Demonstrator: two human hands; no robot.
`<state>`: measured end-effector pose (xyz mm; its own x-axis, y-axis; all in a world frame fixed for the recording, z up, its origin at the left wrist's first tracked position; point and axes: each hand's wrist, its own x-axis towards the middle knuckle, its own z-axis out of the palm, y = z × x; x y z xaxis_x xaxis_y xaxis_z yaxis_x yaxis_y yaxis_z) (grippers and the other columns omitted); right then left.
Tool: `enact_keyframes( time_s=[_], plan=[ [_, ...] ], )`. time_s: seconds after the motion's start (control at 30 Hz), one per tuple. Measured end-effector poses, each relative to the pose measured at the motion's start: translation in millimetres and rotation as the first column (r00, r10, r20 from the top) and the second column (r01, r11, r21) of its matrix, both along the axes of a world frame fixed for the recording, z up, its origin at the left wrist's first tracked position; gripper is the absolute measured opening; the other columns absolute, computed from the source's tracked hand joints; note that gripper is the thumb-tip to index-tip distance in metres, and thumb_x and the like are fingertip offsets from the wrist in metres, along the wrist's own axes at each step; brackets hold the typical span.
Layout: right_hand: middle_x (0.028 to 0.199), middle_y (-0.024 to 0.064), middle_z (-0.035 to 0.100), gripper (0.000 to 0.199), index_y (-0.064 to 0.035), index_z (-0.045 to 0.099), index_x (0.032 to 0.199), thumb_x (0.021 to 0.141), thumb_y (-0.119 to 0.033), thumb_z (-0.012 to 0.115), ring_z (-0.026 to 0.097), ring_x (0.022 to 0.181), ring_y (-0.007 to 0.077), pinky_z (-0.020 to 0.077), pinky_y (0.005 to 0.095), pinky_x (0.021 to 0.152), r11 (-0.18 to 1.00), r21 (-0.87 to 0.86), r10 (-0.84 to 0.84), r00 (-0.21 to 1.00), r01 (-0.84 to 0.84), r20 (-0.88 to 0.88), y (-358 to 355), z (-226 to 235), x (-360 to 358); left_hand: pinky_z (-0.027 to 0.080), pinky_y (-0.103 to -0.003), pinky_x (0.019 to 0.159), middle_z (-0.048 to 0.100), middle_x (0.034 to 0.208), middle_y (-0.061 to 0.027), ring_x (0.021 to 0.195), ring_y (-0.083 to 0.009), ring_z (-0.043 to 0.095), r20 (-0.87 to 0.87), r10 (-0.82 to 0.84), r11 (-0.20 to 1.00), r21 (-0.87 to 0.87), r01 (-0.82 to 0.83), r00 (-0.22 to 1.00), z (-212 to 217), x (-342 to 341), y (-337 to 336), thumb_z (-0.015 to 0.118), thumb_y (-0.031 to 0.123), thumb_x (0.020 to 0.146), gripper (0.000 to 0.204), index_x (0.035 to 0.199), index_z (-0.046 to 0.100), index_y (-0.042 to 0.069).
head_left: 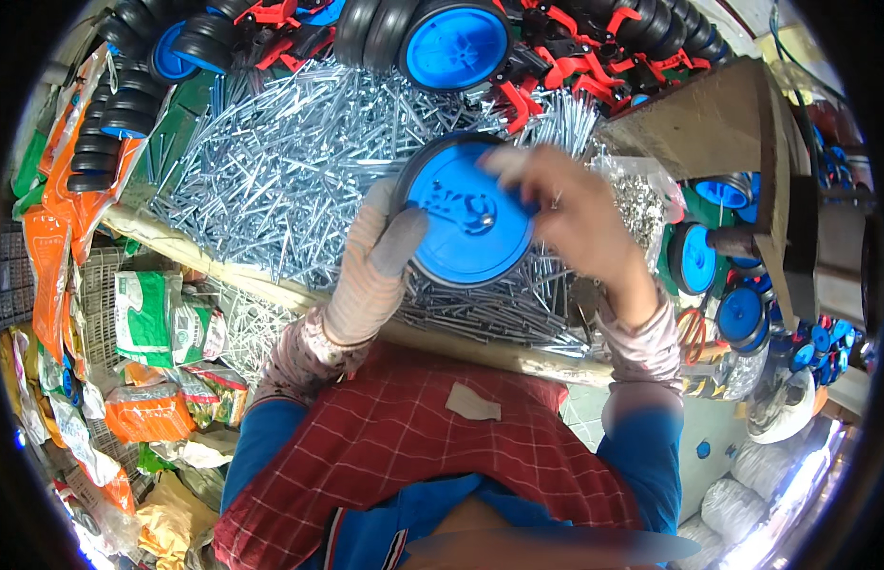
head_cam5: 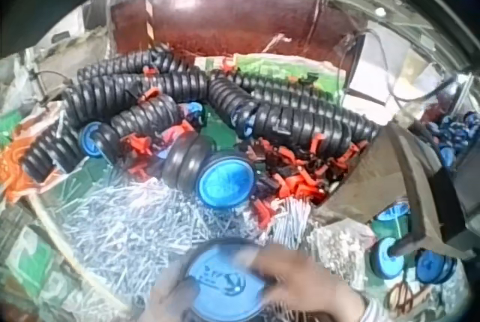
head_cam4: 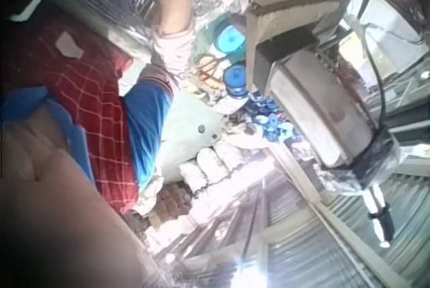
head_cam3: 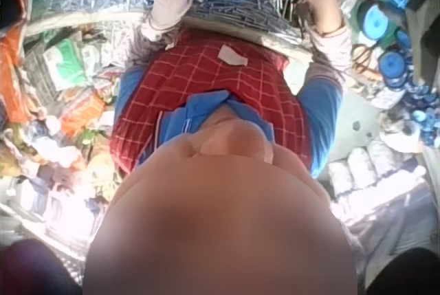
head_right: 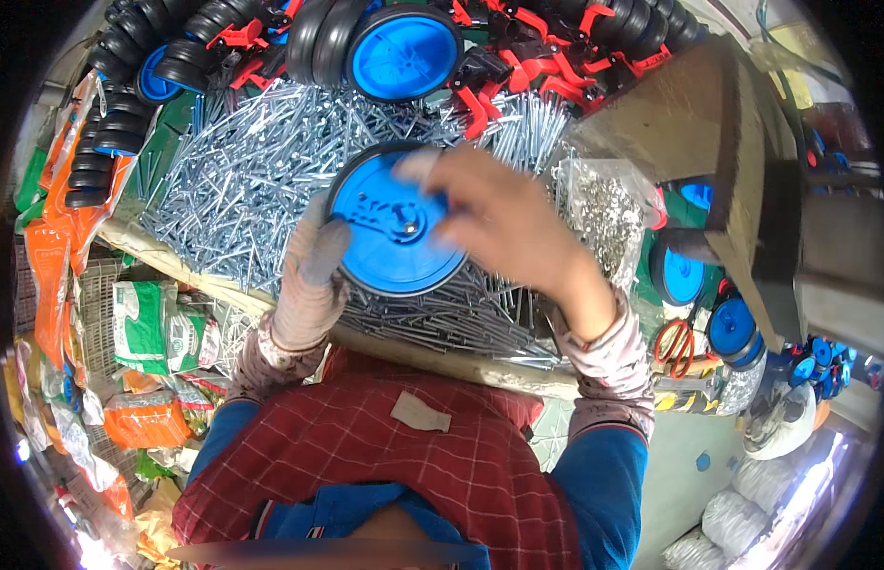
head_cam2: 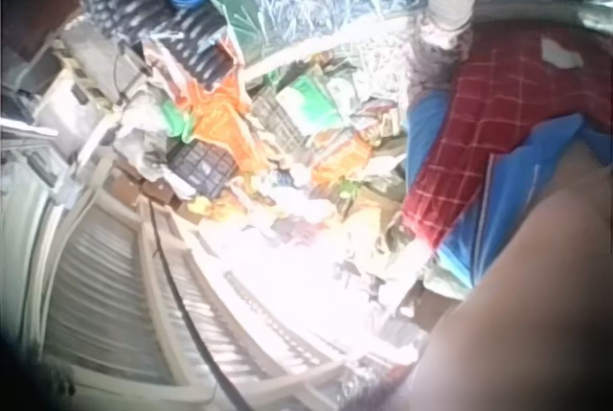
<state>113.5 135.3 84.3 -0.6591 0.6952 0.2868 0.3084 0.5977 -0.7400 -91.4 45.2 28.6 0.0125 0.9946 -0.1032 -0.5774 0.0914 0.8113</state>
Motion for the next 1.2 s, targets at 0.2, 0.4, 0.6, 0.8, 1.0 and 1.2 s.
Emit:
enact_keyframes(
  time_s=[0.2,0.4,0.6,0.8,1.0,1.2],
  plan=[
    [0.092,0.0112,0.065,0.027,-0.0047,0.063,0.092,0.087,-0.031,0.07,0.066,0.088,0.0319,0.0549,0.0398,0.072,0.757,0.498,-0.645,0.603,0.422,0.469,105,-90,-13,0.055,-0.036,0.082,0.063,0.108,-0.0166,0.094,-0.0292,0.068,-0.747,-0.025,0.96,0.167,0.223,0.665,-1,-7,-8,0.081,0.024,0.08,0.06,0.125,0.05,0.002],
    [0.084,0.0143,0.065,0.019,-0.0047,0.063,0.088,0.088,-0.023,0.067,0.065,0.078,0.0354,0.0515,0.0455,0.069,0.686,0.475,-0.704,0.668,0.552,0.241,69,-82,11,0.057,-0.035,0.068,0.065,0.094,-0.0122,0.076,-0.0311,0.069,-0.828,0.123,0.92,0.302,0.251,0.547,-8,-3,-16,0.092,0.032,0.064,0.066,0.112,0.055,0.005],
    [0.092,0.0149,0.065,0.026,-0.0041,0.065,0.094,0.089,-0.029,0.064,0.065,0.088,0.0349,0.0546,0.0439,0.074,0.64,0.548,-0.665,0.745,0.539,0.045,97,-108,-12,0.055,-0.031,0.069,0.064,0.084,-0.0105,0.079,-0.0247,0.068,-0.275,-0.336,0.942,-0.072,0.329,0.901,-9,17,-35,0.088,0.023,0.071,0.044,0.101,0.06,0.007],
    [0.083,0.0136,0.066,0.021,-0.0054,0.063,0.09,0.088,-0.026,0.066,0.066,0.079,0.0374,0.0531,0.0471,0.073,0.66,0.548,-0.731,0.606,0.513,0.314,95,-97,-8,0.056,-0.05,0.085,0.067,0.098,-0.0266,0.091,-0.0385,0.067,-0.396,-0.332,0.943,-0.121,0.309,0.856,-9,3,-45,0.074,0.027,0.08,0.035,0.087,0.068,-0.007],
    [0.077,0.0057,0.064,0.018,0.0001,0.063,0.106,0.097,-0.015,0.058,0.059,0.062,0.0153,0.0465,0.0299,0.057,0.84,-0.348,-0.464,0.884,0.416,-0.064,-29,-59,76,0.058,-0.052,0.073,0.065,0.086,-0.0192,0.081,-0.0336,0.068,0.635,-0.328,0.808,-0.196,0.556,0.7,-26,8,-43,0.075,0.026,0.085,0.031,0.089,0.065,-0.004],
    [0.076,-0.0038,0.058,0.02,-0.0032,0.063,0.111,0.104,-0.015,0.048,0.047,0.059,0.0023,0.0376,0.0189,0.051,0.622,-0.702,-0.624,0.761,0.348,-0.176,-87,-65,93,0.049,-0.045,0.07,0.062,0.069,-0.0196,0.07,-0.0322,0.058,0.361,-0.443,0.83,-0.182,0.528,0.821,-26,35,-33,0.067,0.032,0.078,0.037,0.066,0.06,-0.002]
  ],
)
